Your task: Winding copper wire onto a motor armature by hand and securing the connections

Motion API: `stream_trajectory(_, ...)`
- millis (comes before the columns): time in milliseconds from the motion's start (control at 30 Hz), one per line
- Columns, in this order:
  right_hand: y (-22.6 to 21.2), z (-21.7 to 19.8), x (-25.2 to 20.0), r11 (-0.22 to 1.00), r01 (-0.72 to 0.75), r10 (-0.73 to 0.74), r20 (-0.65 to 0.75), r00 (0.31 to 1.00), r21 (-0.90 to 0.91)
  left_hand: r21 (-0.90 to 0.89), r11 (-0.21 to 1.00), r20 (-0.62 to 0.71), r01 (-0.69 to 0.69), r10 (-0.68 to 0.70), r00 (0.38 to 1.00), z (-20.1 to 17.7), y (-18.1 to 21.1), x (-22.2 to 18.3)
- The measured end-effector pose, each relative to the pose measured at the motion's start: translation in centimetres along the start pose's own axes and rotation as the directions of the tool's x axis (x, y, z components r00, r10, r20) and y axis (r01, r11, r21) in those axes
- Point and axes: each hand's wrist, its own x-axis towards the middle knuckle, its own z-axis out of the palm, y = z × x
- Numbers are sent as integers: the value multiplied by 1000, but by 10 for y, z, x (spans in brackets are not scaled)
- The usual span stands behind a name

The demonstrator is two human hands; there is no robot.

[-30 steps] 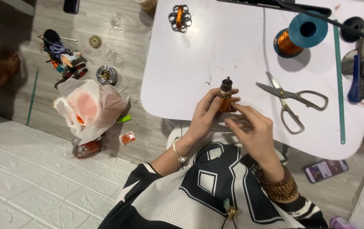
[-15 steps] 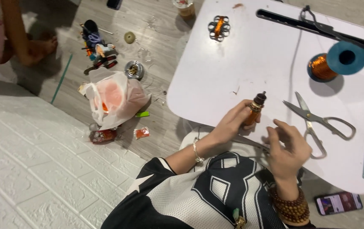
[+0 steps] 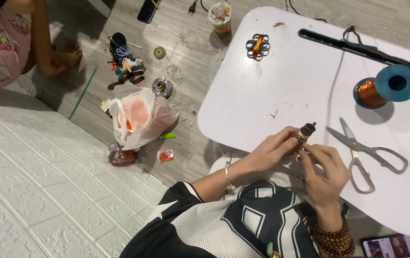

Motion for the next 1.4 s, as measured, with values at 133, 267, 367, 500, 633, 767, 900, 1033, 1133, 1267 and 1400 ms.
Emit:
stream_trajectory(133, 7, 3, 9, 997, 63, -64, -9, 998, -46, 118, 993, 32, -30, 26, 999, -4, 6, 3)
stream_trajectory(267, 25, -1, -2, 996, 68, -71, -41, 997, -52, 406, 913, -64, -32, 64, 996, 7, -1, 0)
stream_trajectory(367, 34, 2, -2, 997, 69, -68, -28, 997, 45, 422, 904, -60, -64, 98, 993, -2, -21, 3)
stream_trajectory(500, 41, 5, -4, 988, 70, -67, -22, 997, 141, 422, 896, -26, -138, 165, 986, -5, -29, 6)
stream_trajectory(633, 41, 5, -7, 990, 24, -24, 0, 1000, 142, 410, 897, -25, -164, 191, 981, -7, -34, 7)
stream_trajectory(767, 41, 5, -9, 985, 3, -3, 4, 1000, 174, 382, 902, -11, -199, 219, 976, -9, -37, 7)
stream_trajectory(900, 38, 3, -8, 983, -22, 22, 0, 1000, 185, 343, 914, -28, -218, 242, 970, -11, -49, 9)
stream_trajectory(1033, 39, 4, -11, 979, -40, 39, 7, 999, 199, 344, 914, -42, -215, 244, 969, -9, -47, 8)
stream_trajectory(1133, 41, 5, -12, 975, -23, 25, -6, 1000, 221, 343, 914, -67, -216, 253, 965, -6, -45, 9)
stream_trajectory(1267, 41, 5, -13, 971, -28, 36, -28, 999, 239, 349, 907, -72, -235, 276, 958, -4, -48, 9)
stream_trajectory(1400, 42, 4, -14, 971, -39, 46, -22, 999, 237, 314, 921, -74, -229, 265, 961, -1, -49, 8)
